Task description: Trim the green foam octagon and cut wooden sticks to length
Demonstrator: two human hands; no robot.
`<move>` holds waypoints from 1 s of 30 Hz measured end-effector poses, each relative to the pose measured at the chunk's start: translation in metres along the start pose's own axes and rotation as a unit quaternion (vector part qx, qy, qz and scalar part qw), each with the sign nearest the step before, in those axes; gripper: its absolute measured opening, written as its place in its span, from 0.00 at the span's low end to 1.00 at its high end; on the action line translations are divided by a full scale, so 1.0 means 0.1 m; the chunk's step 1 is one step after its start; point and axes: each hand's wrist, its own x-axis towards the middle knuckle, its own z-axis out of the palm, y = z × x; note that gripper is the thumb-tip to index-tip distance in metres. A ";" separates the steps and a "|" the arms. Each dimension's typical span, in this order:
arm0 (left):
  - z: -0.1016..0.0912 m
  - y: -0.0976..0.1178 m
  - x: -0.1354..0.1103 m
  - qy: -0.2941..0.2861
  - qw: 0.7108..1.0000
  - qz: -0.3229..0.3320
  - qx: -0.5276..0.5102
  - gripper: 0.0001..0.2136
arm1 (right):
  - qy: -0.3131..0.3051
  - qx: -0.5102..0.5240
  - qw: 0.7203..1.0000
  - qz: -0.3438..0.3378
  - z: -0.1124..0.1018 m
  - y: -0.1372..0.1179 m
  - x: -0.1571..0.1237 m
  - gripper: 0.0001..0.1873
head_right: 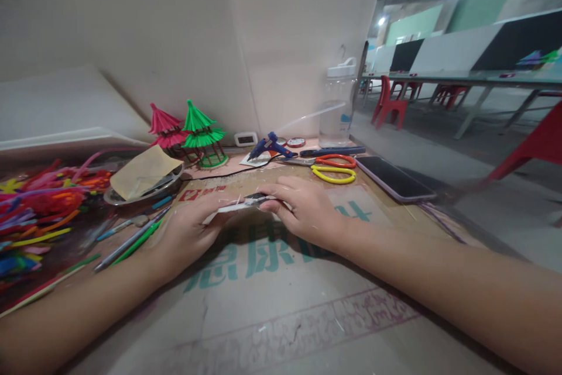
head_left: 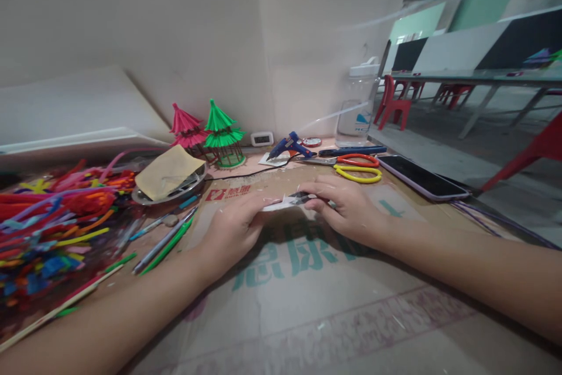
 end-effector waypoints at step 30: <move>-0.10 0.16 0.15 -0.033 0.977 -0.164 -0.134 0.10 | -0.019 0.116 0.984 0.133 0.11 0.04 0.03 0.08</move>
